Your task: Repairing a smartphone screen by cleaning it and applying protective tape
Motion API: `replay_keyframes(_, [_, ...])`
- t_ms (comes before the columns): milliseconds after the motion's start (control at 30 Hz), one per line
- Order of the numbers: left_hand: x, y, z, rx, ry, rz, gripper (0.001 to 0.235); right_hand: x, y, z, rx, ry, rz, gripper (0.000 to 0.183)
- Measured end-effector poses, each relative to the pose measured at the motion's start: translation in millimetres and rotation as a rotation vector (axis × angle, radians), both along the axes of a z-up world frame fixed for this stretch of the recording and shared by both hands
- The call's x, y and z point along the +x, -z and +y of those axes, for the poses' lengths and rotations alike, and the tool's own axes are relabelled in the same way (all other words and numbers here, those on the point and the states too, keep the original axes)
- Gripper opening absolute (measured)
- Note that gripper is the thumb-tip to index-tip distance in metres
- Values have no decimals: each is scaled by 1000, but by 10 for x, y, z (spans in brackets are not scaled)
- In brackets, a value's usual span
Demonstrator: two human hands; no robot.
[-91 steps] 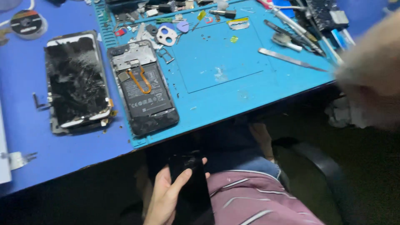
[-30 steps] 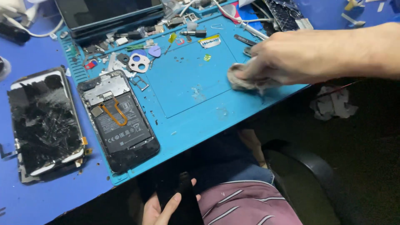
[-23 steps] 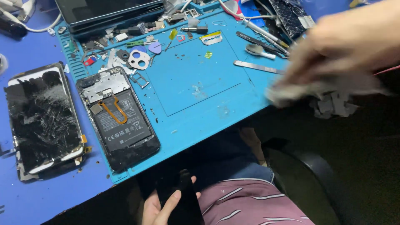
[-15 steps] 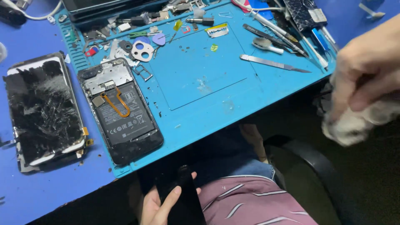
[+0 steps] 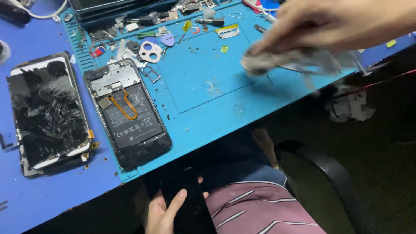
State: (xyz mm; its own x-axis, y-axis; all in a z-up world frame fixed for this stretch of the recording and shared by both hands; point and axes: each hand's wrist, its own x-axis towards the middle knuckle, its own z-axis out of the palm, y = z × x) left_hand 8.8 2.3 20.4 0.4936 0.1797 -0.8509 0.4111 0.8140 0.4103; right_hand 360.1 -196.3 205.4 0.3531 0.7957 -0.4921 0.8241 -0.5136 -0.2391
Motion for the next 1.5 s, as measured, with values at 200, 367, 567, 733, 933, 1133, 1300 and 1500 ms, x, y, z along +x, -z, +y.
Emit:
replay_keyframes(200, [73,-124,13,27,-2,56,44,124,297,-395,-1058,-419,50,14])
replay_keyframes(367, [40,11,-7,27,51,30,48,-480,-152,449,-41,-159,-57,63])
replay_keyframes(567, [16,-72,41,66,31,26,44,391,874,-1105,-1364,-193,-531,70])
replay_keyframes(733, [77,-68,29,14,-1,69,49,-581,-187,216,-631,-258,-40,41])
replay_keyframes(933, [9,122,16,1,-17,-11,50,-760,79,483,-69,-436,-174,75])
replay_keyframes(1133, [30,-84,23,-10,-28,-16,46,-750,-292,628,-30,-286,-50,67])
replay_keyframes(1300, [-17,-88,3,-1,-5,-30,50,-804,364,765,138,-565,-283,83])
replay_keyframes(1500, [-125,92,95,10,-97,-114,41,-738,1417,391,252,-546,-284,79])
